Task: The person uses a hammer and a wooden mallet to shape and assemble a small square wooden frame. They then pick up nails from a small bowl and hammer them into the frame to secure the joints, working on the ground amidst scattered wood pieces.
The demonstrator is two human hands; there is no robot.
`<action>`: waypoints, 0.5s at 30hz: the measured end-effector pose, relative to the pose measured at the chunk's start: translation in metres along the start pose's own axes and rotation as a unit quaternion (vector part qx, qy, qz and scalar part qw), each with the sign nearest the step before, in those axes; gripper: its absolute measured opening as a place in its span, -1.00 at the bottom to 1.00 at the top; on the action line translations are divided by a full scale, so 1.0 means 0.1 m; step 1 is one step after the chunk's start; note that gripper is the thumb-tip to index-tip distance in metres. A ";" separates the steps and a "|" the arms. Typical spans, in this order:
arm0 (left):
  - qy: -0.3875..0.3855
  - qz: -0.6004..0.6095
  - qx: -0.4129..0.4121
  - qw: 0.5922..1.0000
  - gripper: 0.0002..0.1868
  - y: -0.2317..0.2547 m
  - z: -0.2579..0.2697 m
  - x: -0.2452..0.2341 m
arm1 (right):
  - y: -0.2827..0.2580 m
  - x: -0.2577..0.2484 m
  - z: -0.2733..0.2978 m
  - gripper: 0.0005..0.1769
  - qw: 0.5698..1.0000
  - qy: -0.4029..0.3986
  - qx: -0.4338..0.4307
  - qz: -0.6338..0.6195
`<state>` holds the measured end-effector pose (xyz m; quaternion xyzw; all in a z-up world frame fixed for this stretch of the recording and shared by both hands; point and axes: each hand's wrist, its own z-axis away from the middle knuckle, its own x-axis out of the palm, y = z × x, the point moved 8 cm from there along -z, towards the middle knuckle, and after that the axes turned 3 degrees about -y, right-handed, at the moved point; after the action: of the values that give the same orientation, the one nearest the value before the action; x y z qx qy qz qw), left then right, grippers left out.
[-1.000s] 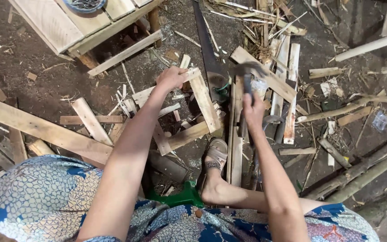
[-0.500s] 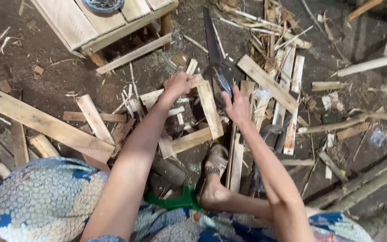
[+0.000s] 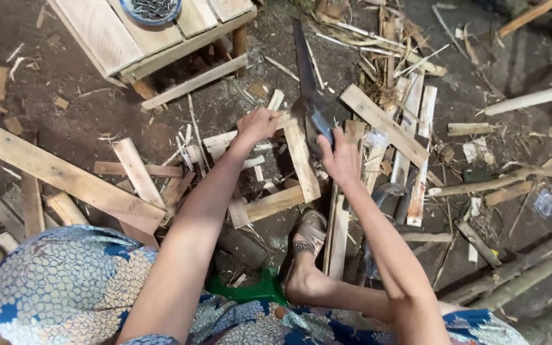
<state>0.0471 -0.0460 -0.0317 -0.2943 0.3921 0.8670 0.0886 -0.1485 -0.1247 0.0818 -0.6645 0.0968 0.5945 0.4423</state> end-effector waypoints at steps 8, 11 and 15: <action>-0.022 -0.002 0.026 0.999 -0.60 0.21 0.24 -0.04 | -0.18 -0.83 0.01 -0.67 0.977 0.180 -0.045 -0.105; -0.010 0.014 0.031 0.999 -0.60 0.22 0.30 -0.10 | 0.37 -0.63 -0.03 -0.58 0.985 0.146 0.031 -0.083; -0.007 0.013 0.033 0.999 -0.61 0.26 0.41 -0.14 | 1.33 0.06 0.23 -0.52 0.982 0.110 0.148 -0.031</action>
<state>0.0306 -0.0327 0.0138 -0.2803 0.4239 0.8565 0.0902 -0.2500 -0.1845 0.0155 -0.6555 0.2116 0.4828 0.5407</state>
